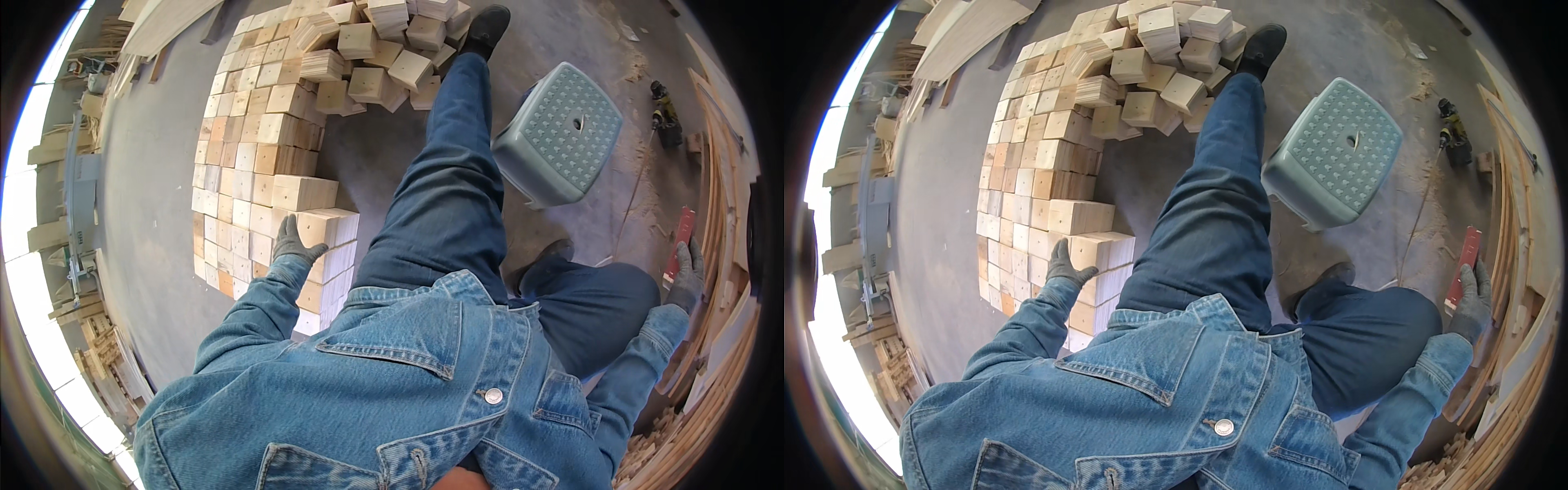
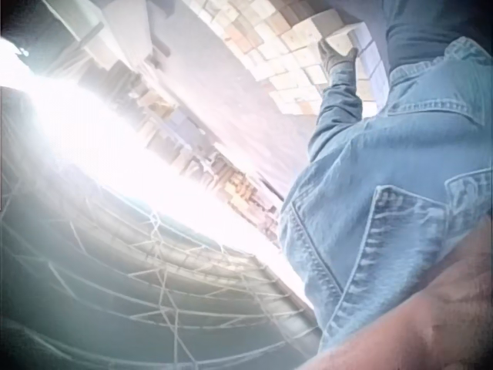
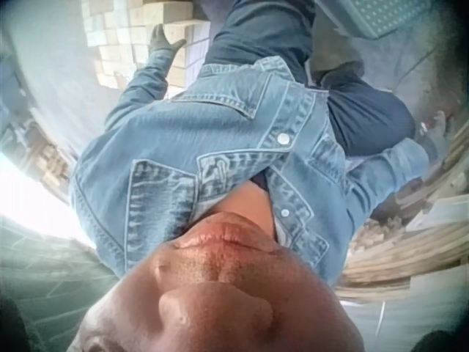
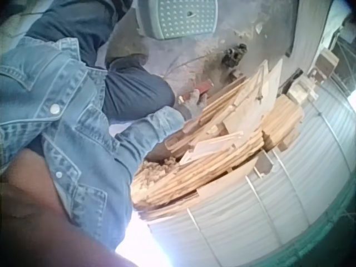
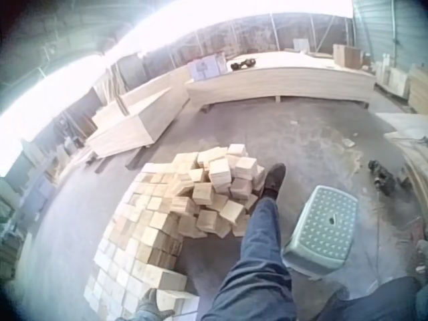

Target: The person sits on a low stool and sands small wooden blocks one by one using a red sanding block. They hold each block in one hand and rub the sanding block over its surfaces, then place the finished block onto a nearby stack.

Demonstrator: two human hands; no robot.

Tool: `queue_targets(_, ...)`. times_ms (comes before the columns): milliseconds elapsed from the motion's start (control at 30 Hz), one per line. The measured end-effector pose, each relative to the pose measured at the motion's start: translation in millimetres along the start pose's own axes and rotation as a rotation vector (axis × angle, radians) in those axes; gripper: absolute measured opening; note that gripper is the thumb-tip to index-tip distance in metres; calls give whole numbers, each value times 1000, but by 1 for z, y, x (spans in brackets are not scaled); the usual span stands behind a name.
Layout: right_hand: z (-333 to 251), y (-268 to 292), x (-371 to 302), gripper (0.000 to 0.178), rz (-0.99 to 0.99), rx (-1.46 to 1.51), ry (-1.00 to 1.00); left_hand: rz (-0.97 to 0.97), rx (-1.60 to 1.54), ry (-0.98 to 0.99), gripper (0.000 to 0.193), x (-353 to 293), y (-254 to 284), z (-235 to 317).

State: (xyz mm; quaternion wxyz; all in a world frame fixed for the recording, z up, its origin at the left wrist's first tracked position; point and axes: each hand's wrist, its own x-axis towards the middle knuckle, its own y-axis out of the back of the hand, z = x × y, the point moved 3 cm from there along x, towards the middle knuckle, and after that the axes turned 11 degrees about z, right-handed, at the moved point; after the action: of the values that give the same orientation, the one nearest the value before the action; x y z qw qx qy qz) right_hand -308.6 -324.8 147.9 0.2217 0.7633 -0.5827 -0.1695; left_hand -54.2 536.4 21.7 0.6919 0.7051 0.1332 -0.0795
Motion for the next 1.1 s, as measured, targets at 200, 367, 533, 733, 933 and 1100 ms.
queue_targets(200, 29, -1, 6, 46, 30, -4, 32, -204, 54, 186, 141, -26, -23, -42)
queue_targets(367, 45, 3, -3, 44, -334, -471, 351, -633, 452, 62, 132, -17, -38, 43)
queue_targets(533, -47, -34, -44, 43, -571, -753, 285, -363, 388, 241, 134, -35, -78, -26)
queue_targets(733, -42, -18, -59, 39, -473, -640, 232, -296, 404, 234, 136, -24, -79, -29)
queue_targets(933, -27, -15, -53, 42, -410, -593, 231, -263, 415, 232, 139, -20, -82, -36)
queue_targets(1100, -12, -9, -48, 42, -387, -558, 245, -243, 416, 226, 141, -18, -83, -34)
